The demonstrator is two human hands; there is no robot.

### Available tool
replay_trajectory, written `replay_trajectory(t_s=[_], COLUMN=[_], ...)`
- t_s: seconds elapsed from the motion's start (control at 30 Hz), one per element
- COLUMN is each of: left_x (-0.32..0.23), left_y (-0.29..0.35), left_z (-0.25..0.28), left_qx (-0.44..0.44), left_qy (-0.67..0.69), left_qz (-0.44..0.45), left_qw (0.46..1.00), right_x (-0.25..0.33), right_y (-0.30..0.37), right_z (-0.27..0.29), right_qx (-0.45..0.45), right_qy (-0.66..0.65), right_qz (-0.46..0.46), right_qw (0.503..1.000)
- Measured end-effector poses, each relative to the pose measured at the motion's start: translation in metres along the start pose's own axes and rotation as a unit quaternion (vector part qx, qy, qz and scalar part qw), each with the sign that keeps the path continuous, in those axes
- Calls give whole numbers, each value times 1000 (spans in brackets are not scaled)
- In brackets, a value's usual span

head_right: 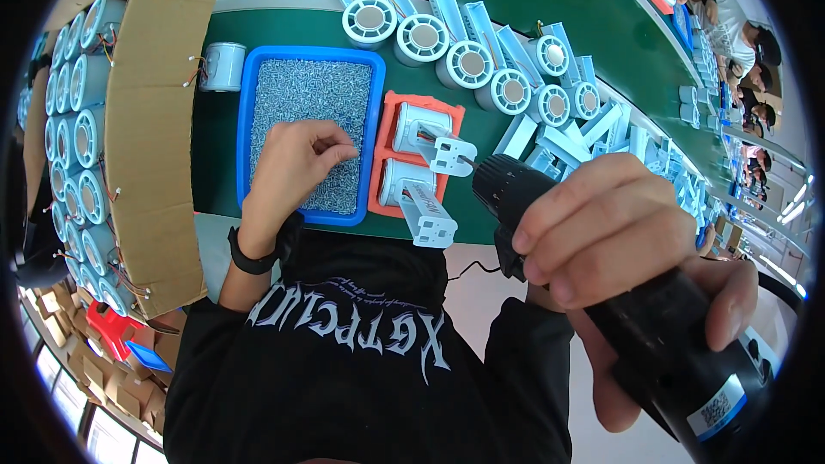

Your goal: The person picks up a screw from a tray, places it into a blue plastic housing, and drives it in with a power screwdriver. They then set the housing aside, pick up a new housing and a motor, and fit them together before repeating the process.

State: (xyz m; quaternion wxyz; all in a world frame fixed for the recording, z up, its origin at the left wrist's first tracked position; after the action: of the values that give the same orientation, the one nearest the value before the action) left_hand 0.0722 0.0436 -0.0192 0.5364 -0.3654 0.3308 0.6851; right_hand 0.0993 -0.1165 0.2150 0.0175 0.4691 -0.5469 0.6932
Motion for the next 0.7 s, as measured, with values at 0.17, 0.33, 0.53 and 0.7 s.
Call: replay_trajectory(t_s=[0.17, 0.33, 0.53, 0.7], left_x=[-23, -7, -20, -18], left_y=[3, 10, 0, -1], left_z=[-7, -49, -29, -38], left_qx=[-41, -50, -177, -68], left_qy=[145, 352, 283, 274], left_qz=[-9, 38, -28, 16], left_qw=[989, 934, 942, 959], right_x=[4, 0, 11, 21], right_y=[1, 2, 5, 8], right_z=[3, 6, 15, 37], right_qx=[-4, -21, -57, -120], right_qy=[1, 0, -17, -41], right_qz=[11, 15, 31, 32], right_qw=[1000, 1000, 998, 991])
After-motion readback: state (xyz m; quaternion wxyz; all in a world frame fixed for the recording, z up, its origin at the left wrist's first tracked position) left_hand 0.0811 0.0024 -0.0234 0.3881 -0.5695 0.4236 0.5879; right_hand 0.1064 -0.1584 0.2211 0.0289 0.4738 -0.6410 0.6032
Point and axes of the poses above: each hand's wrist, its own y-axis away from the middle knuckle, its own z-axis out of the back of the hand, x = y × z, the point moved 10 cm from there along -y, towards the middle knuckle, and after that the axes turned 14 degrees about -x, right-handed, at the moved point
